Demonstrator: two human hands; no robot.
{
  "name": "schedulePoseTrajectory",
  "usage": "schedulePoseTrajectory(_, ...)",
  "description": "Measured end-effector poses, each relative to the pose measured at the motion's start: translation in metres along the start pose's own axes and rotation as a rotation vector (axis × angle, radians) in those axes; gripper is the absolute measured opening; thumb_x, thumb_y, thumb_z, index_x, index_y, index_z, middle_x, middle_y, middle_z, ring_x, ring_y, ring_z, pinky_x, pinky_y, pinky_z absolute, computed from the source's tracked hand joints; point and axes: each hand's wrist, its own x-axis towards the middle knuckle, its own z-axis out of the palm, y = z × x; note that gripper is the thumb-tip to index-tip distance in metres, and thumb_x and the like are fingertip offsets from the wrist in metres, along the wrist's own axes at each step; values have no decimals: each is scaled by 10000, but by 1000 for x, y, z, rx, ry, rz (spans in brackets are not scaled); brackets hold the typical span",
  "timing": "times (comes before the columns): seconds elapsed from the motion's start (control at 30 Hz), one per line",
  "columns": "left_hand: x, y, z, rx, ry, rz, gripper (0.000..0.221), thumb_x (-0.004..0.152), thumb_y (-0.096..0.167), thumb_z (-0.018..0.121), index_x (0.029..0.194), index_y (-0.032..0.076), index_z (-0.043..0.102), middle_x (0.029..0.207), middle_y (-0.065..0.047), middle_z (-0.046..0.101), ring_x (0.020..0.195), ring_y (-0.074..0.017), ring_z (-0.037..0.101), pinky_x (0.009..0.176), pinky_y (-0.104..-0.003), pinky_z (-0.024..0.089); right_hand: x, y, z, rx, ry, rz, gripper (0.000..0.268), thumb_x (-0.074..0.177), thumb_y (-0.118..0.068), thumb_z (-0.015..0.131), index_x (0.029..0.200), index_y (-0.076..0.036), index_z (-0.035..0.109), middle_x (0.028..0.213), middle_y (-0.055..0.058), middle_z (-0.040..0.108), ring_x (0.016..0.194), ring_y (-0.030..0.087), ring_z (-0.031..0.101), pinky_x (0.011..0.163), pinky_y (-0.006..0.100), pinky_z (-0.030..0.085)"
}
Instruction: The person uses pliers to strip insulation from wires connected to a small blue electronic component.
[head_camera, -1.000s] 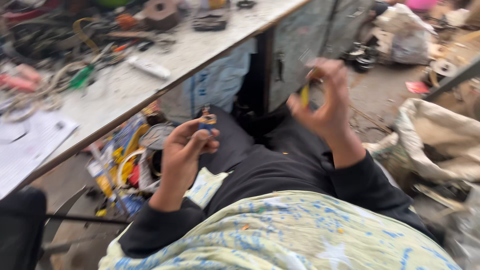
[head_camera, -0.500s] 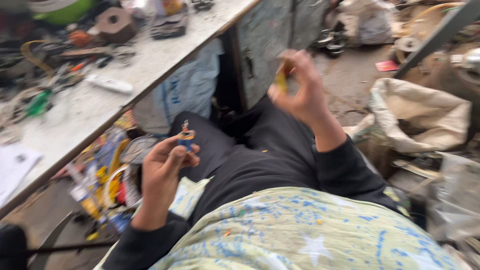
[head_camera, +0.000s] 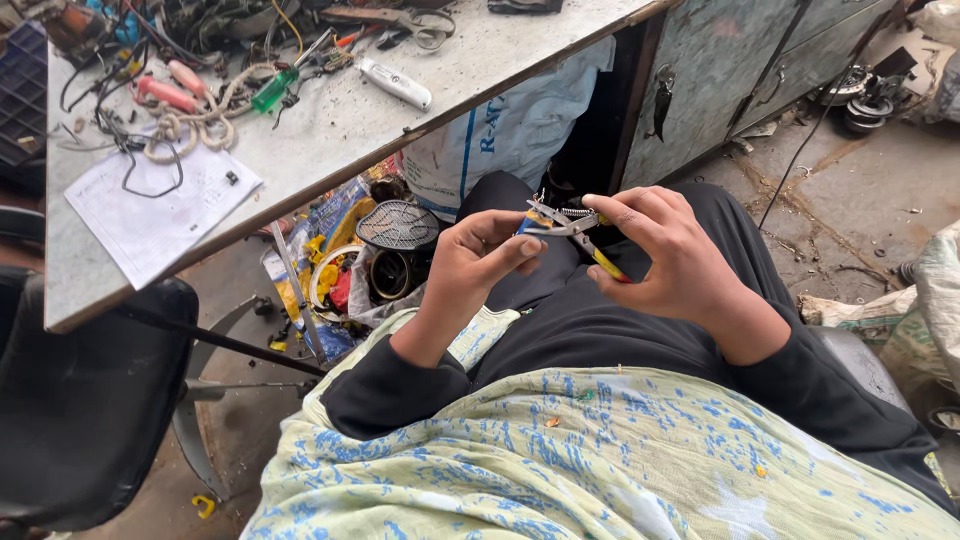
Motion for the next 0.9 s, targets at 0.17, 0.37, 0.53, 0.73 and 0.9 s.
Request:
schedulePoseTrajectory(0.17,-2,-1,-1,67,42,17,341,991,98,726,1271,-92,677,1037,-101,761,899,-103,712,826,-251,611,2,-5,0,-20,-1,27,619,710,-167,823,1290,-24,658,1000,113,650,950,322,617,880,419,469)
schedulePoseTrajectory(0.37,3,-8,-5,66,18,28,364,1013,114,695,1319,-77,649,1058,-93,758,939,-120,724,864,-274,622,-6,3,-5,-115,23,-3,580,654,-109,831,1209,-19,689,932,112,637,873,330,622,792,426,495)
schedulePoseTrajectory(0.53,6,-4,-8,32,2,28,379,1024,140,689,1337,-69,644,1053,-89,751,933,-134,727,865,-282,614,-16,15,24,304,-20,268,403,783,-115,784,1165,-18,700,842,54,633,705,215,637,662,343,526)
schedulePoseTrajectory(0.73,5,-4,-9,-46,49,-55,390,997,197,717,1272,-75,663,1015,-115,768,893,-154,744,832,-298,626,-10,14,17,149,58,66,584,756,-154,830,1276,6,616,1034,114,614,944,242,639,840,372,523)
schedulePoseTrajectory(0.9,5,-6,-5,4,39,-10,347,966,129,757,1223,-88,670,1014,-111,769,893,-139,743,815,-280,636,-1,-1,13,-11,95,-27,626,698,-162,830,1270,-4,629,1016,112,622,965,311,619,890,452,486)
